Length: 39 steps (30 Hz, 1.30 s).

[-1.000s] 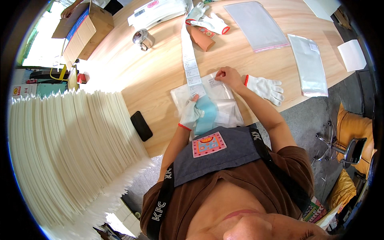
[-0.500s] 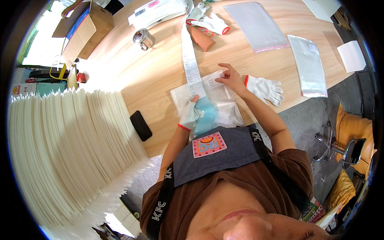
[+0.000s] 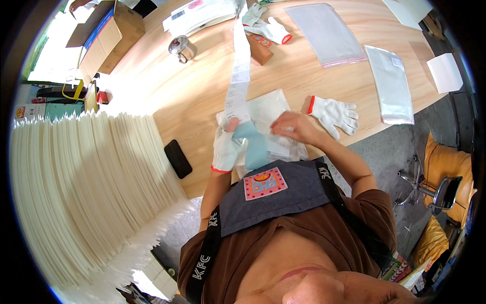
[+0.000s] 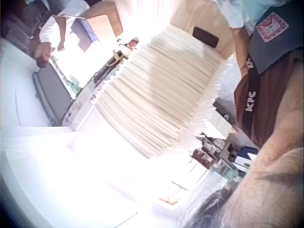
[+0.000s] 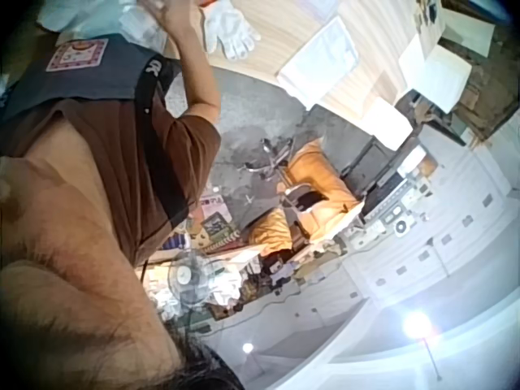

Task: The person places white gloves into a clear plastic bag, seals it, and then applies a blue adhesive label to the outside of the bag. The person repeats this process with a second set of gloves.

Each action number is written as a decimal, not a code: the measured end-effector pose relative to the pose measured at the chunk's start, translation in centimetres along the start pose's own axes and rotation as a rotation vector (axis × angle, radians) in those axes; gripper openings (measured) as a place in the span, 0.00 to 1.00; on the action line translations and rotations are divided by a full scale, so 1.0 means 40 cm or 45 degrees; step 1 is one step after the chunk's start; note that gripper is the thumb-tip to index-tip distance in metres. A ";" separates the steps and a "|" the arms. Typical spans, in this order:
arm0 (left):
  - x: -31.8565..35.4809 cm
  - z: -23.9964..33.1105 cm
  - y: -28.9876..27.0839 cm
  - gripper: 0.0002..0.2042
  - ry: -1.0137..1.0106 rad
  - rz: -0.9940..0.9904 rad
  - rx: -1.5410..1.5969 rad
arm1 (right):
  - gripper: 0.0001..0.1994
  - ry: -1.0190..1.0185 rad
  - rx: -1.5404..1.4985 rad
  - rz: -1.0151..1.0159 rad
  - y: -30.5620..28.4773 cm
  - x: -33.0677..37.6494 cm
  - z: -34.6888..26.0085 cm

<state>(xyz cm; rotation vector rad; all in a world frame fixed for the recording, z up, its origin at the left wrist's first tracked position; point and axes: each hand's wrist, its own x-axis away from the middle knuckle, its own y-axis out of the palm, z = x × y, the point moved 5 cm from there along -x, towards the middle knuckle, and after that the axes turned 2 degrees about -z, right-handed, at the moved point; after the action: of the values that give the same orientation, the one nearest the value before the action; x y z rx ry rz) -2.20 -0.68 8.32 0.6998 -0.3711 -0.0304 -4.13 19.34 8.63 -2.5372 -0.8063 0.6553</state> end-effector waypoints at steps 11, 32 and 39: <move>-0.099 -0.189 -0.098 0.14 -0.155 0.044 -0.166 | 0.11 0.389 -0.172 0.043 0.040 0.018 0.054; -0.157 -0.290 -0.268 0.10 -0.232 0.183 0.303 | 0.06 0.451 -0.507 0.311 0.056 -0.027 0.081; -0.101 -0.199 -0.110 0.12 -0.298 0.174 0.018 | 0.07 0.894 -0.512 0.314 -0.009 -0.040 0.288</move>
<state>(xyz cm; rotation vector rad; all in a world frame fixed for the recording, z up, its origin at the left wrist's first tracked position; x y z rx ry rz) -2.83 1.51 -1.38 0.6851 -0.6430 0.0199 -11.66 21.25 -0.05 -2.9413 -0.3972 -0.3832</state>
